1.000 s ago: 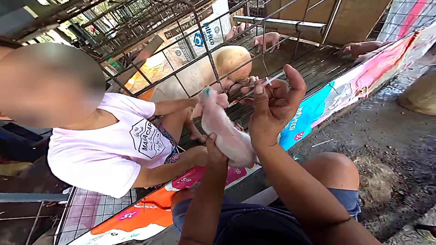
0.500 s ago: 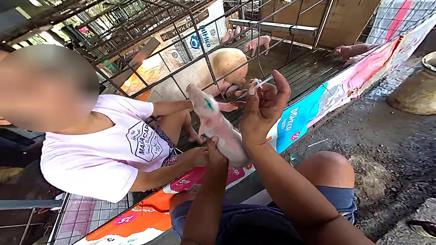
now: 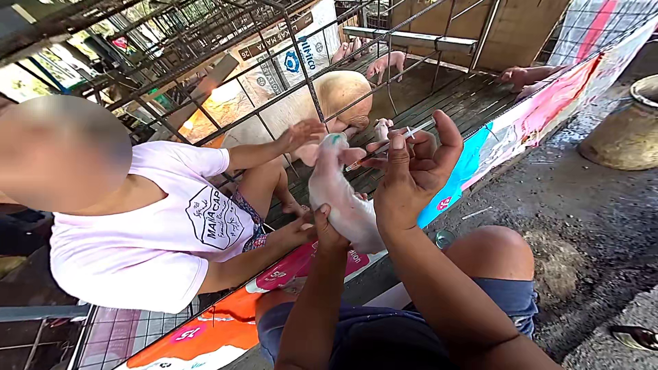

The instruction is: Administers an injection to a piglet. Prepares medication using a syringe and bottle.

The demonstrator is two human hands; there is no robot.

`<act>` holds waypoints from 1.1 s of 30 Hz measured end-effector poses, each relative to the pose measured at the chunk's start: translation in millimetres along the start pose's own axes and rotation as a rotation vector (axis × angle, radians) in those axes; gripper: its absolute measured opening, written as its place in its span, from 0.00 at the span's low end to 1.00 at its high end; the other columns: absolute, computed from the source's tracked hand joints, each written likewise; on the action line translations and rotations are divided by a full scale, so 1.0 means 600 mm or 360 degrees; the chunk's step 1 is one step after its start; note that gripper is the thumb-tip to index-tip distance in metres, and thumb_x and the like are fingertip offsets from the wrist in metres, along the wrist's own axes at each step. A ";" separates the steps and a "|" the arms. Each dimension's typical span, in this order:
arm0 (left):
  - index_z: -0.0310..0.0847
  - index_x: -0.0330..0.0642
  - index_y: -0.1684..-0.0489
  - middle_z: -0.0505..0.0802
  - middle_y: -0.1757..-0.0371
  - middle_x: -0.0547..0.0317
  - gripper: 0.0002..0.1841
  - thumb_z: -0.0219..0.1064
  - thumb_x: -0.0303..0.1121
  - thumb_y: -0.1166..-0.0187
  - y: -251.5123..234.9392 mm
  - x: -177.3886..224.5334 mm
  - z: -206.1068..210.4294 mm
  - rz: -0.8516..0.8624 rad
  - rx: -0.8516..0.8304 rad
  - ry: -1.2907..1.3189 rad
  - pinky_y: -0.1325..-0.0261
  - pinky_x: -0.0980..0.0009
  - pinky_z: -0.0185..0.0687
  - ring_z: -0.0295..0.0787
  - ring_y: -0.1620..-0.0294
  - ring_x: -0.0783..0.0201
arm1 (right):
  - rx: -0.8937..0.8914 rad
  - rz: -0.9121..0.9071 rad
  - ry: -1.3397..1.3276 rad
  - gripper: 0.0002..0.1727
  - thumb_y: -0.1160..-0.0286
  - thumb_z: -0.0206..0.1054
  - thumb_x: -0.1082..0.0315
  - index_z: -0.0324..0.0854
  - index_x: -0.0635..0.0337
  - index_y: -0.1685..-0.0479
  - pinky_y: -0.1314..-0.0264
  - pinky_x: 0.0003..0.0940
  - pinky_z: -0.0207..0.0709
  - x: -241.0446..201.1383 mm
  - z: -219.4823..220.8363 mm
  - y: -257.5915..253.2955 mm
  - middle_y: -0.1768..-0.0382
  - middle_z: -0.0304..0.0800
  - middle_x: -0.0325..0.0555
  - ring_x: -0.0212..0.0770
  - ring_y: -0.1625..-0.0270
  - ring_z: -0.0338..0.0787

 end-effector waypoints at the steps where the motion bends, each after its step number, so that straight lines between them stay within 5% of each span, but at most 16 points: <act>1: 0.92 0.48 0.52 0.98 0.56 0.55 0.21 0.80 0.52 0.36 -0.001 -0.005 0.002 -0.0028 -0.0025 0.0015 0.42 0.61 0.91 0.96 0.51 0.62 | 0.0000 0.0015 0.0001 0.29 0.15 0.61 0.75 0.56 0.57 0.18 0.63 0.46 0.95 0.000 -0.007 0.000 0.52 0.83 0.47 0.47 0.59 0.94; 5: 0.90 0.46 0.45 0.96 0.49 0.50 0.25 0.81 0.51 0.37 -0.003 -0.036 -0.018 -0.0205 -0.0105 0.0169 0.37 0.55 0.89 0.95 0.45 0.55 | 0.0002 0.0015 0.0065 0.28 0.16 0.61 0.78 0.57 0.57 0.20 0.63 0.45 0.95 -0.005 -0.037 -0.003 0.53 0.83 0.45 0.46 0.59 0.94; 8: 0.89 0.50 0.39 0.95 0.46 0.52 0.33 0.76 0.64 0.38 -0.002 -0.064 -0.022 -0.0393 -0.0140 0.0325 0.32 0.50 0.85 0.93 0.42 0.53 | -0.0034 -0.0055 0.0187 0.28 0.16 0.62 0.76 0.58 0.57 0.19 0.61 0.43 0.95 -0.003 -0.051 -0.005 0.51 0.83 0.44 0.43 0.59 0.94; 10: 0.89 0.50 0.41 0.95 0.47 0.52 0.33 0.77 0.64 0.39 -0.003 -0.071 -0.024 -0.0432 -0.0082 0.0382 0.34 0.48 0.85 0.93 0.43 0.53 | -0.0065 -0.0069 0.0256 0.28 0.14 0.61 0.74 0.56 0.58 0.18 0.60 0.42 0.95 0.006 -0.051 -0.004 0.51 0.82 0.45 0.44 0.58 0.93; 13: 0.90 0.50 0.45 0.96 0.51 0.54 0.28 0.79 0.58 0.39 -0.003 -0.071 -0.033 -0.0349 -0.0014 0.0283 0.42 0.57 0.91 0.95 0.48 0.58 | -0.0039 0.0016 0.0222 0.29 0.14 0.62 0.73 0.57 0.56 0.16 0.60 0.45 0.95 0.030 -0.049 0.003 0.50 0.83 0.46 0.45 0.58 0.94; 23: 0.92 0.49 0.53 0.98 0.56 0.60 0.20 0.71 0.55 0.25 0.019 -0.075 -0.029 -0.0170 -0.0059 0.0106 0.43 0.69 0.90 0.96 0.51 0.69 | 0.0092 -0.0020 0.0224 0.28 0.14 0.61 0.73 0.58 0.54 0.18 0.61 0.42 0.95 0.045 -0.070 0.009 0.50 0.82 0.44 0.44 0.57 0.94; 28: 0.88 0.44 0.43 0.96 0.50 0.50 0.28 0.79 0.55 0.35 0.014 -0.076 -0.040 -0.0230 -0.0111 0.0168 0.37 0.56 0.88 0.94 0.46 0.56 | 0.0265 0.0341 -0.0014 0.26 0.14 0.59 0.76 0.58 0.51 0.21 0.65 0.47 0.94 0.035 -0.089 -0.004 0.55 0.84 0.46 0.48 0.62 0.95; 33: 0.84 0.43 0.34 0.94 0.46 0.49 0.36 0.81 0.58 0.38 0.006 -0.051 -0.036 -0.0239 -0.0237 0.0247 0.36 0.51 0.87 0.93 0.46 0.53 | 0.0096 0.0052 0.0075 0.28 0.13 0.58 0.75 0.53 0.52 0.18 0.63 0.47 0.95 -0.006 -0.053 -0.013 0.52 0.80 0.45 0.48 0.58 0.94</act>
Point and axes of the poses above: each hand's wrist, its own y-axis away from the middle knuckle, its own z-axis out of the palm, x = y × z, the point moved 10 cm from there along -y, towards the middle knuckle
